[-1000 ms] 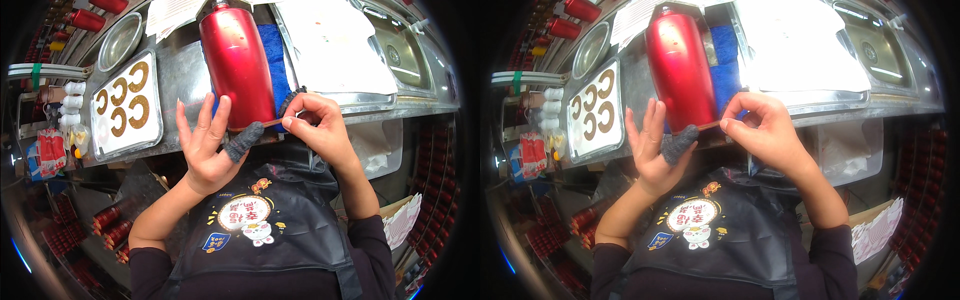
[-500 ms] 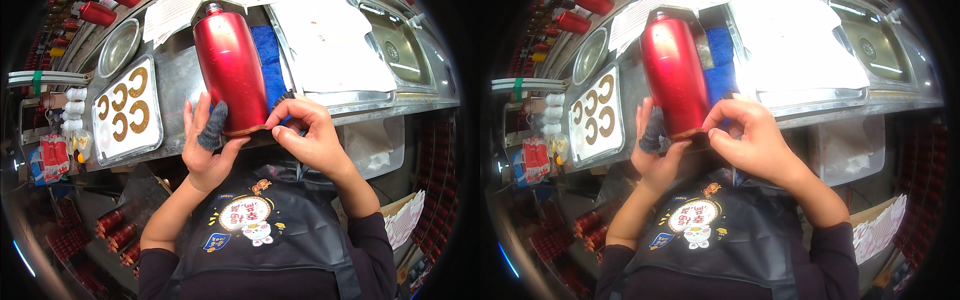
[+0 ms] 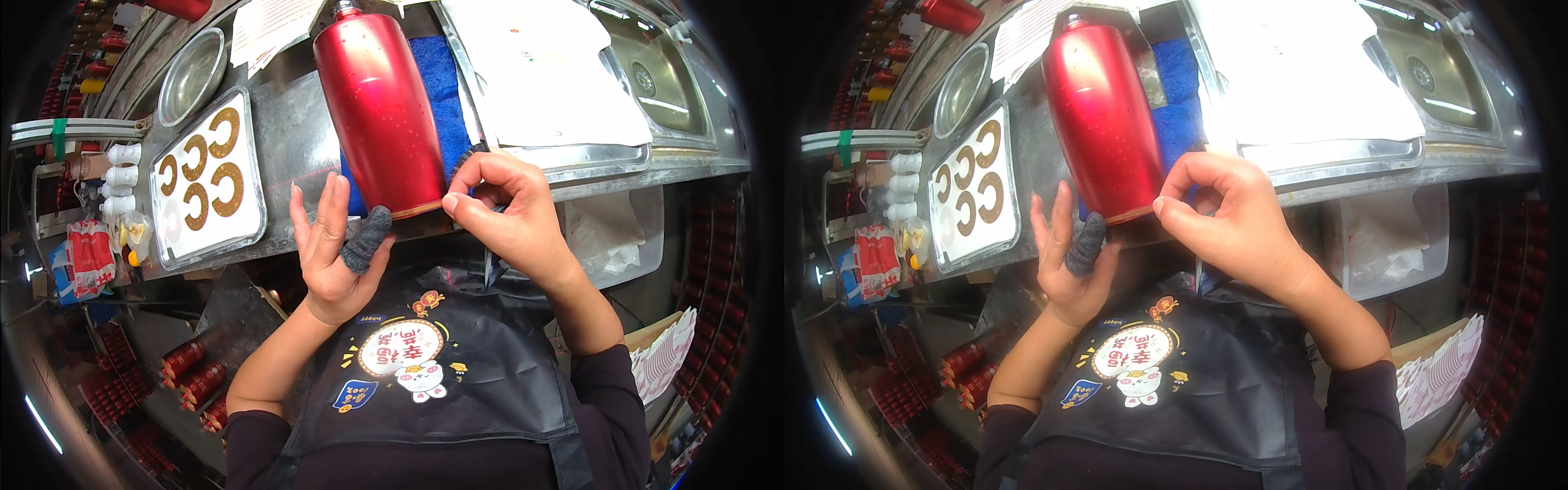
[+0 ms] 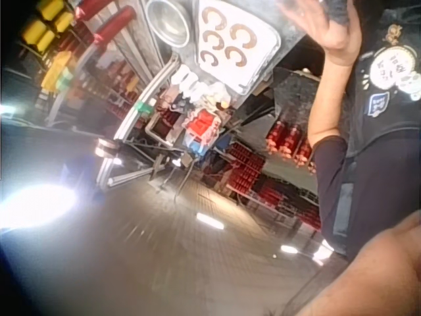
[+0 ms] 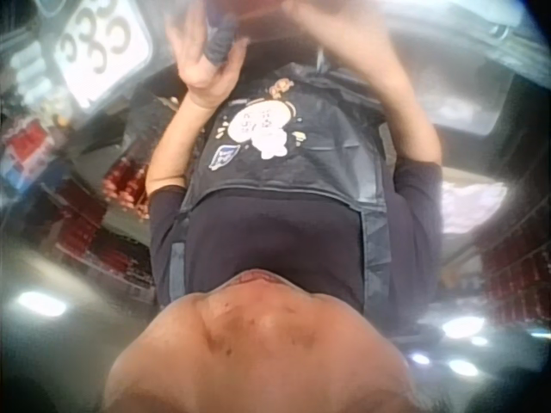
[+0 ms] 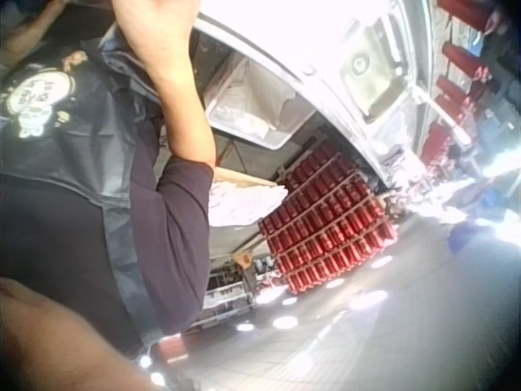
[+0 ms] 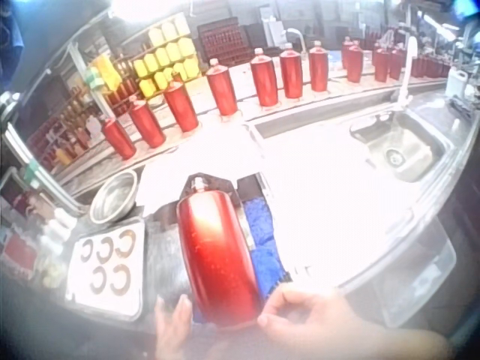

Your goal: The person applies gold circular labels to the neck of a red bottle, then uses a wooden stick to smooth the label around the rim. They continue by applying a larger red label to the body of the bottle and smoothing it with their fingers. The person handles one bottle at a time on a stainless steel workstation.

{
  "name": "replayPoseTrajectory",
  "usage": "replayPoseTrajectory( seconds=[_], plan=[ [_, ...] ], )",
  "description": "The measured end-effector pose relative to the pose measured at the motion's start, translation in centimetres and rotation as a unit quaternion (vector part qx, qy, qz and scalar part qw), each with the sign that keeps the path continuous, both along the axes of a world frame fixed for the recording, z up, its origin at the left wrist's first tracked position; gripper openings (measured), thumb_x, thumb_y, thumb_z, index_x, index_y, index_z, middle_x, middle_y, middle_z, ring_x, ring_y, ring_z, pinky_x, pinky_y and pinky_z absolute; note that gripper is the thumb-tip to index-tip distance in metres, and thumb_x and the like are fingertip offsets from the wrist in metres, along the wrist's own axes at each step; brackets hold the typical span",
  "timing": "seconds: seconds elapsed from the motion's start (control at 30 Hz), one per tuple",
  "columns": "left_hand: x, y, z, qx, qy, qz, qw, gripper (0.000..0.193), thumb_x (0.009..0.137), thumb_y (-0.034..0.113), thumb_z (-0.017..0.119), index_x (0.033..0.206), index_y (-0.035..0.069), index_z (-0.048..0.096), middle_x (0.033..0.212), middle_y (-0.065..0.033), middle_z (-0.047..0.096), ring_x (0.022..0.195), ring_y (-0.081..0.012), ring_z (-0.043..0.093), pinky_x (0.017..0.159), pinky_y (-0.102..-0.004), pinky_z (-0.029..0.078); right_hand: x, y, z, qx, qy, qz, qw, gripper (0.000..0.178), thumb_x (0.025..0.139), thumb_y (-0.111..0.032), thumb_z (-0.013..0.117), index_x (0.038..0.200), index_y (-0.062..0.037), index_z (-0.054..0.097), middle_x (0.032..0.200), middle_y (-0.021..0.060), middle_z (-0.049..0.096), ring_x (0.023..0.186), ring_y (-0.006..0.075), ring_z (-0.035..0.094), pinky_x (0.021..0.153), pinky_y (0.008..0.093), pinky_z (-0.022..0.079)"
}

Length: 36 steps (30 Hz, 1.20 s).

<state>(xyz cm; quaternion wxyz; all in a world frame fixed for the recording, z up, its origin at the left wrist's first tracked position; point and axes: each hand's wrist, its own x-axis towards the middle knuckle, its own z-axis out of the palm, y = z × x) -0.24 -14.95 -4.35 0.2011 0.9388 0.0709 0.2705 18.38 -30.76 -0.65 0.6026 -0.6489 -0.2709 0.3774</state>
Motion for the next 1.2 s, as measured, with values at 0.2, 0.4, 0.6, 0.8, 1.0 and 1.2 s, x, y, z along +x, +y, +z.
replayPoseTrajectory(
  seconds=[0.2, 0.4, 0.6, 0.8, 1.0, 1.2],
  plan=[
    [0.6, 0.3, 0.9, 0.053, 0.006, -0.034, 0.998, 0.040, 0.077, 0.000, 0.078, 0.116, 0.001, 0.071, 0.154, -0.0280, 0.044, 0.138, -0.0425, 0.050, 0.115, -0.0690, 0.020, 0.0, 0.1, -0.1, -0.009, 0.010, 0.002, 1.000, 0.011, 0.087, -0.003, 0.071, 0.080, 0.0001, 0.064, 0.081, -0.0010, 0.059, 0.069, 0.0011, 0.053, 0.060, 0.0179, 0.041],
    [1.7, -0.4, 1.8, 0.108, 0.012, -0.020, 0.994, 0.044, 0.071, 0.000, 0.079, 0.113, 0.013, 0.077, 0.153, -0.0256, 0.046, 0.141, -0.0441, 0.046, 0.116, -0.0670, 0.019, 0.0, 0.2, -0.2, -0.016, 0.025, -0.004, 1.000, 0.011, 0.086, -0.004, 0.071, 0.080, 0.0000, 0.064, 0.081, -0.0019, 0.058, 0.069, 0.0003, 0.052, 0.059, 0.0174, 0.039],
    [4.1, -1.1, 1.9, 0.077, -0.036, 0.015, 0.996, 0.044, 0.070, 0.007, 0.077, 0.114, 0.010, 0.076, 0.147, -0.0264, 0.052, 0.137, -0.0461, 0.050, 0.114, -0.0699, 0.019, -0.1, -0.2, -1.0, -0.058, -0.013, -0.011, 0.998, 0.006, 0.086, -0.002, 0.069, 0.082, -0.0001, 0.065, 0.083, -0.0017, 0.058, 0.069, 0.0000, 0.051, 0.058, 0.0173, 0.039],
    [3.7, 0.1, 0.1, -0.120, -0.071, 0.018, 0.990, 0.067, 0.069, 0.001, 0.085, 0.132, -0.004, 0.062, 0.150, -0.0313, 0.046, 0.135, -0.0433, 0.052, 0.111, -0.0600, 0.036, -1.4, -0.3, -1.5, -0.001, -0.093, -0.055, 0.994, 0.012, 0.082, 0.006, 0.059, 0.094, 0.0023, 0.062, 0.094, 0.0020, 0.056, 0.066, 0.0009, 0.049, 0.058, 0.0178, 0.040],
    [1.5, -1.0, -0.7, -0.158, -0.052, 0.050, 0.985, 0.062, 0.074, 0.009, 0.087, 0.129, -0.008, 0.062, 0.148, -0.0327, 0.047, 0.132, -0.0446, 0.054, 0.115, -0.0618, 0.030, -3.4, 0.8, -1.2, -0.008, -0.180, -0.096, 0.979, 0.024, 0.082, -0.005, 0.071, 0.099, 0.0013, 0.057, 0.095, 0.0030, 0.052, 0.058, 0.0007, 0.040, 0.051, 0.0200, 0.033],
    [-0.5, -1.2, -1.4, -0.078, -0.008, 0.027, 0.997, 0.046, 0.074, 0.010, 0.087, 0.114, -0.004, 0.070, 0.147, -0.0335, 0.048, 0.136, -0.0425, 0.052, 0.112, -0.0704, 0.025, -4.0, 2.8, -2.0, 0.032, -0.332, -0.140, 0.932, 0.045, 0.082, -0.019, 0.083, 0.107, -0.0029, 0.050, 0.095, 0.0066, 0.048, 0.060, 0.0075, 0.039, 0.049, 0.0239, 0.033]
  ],
)
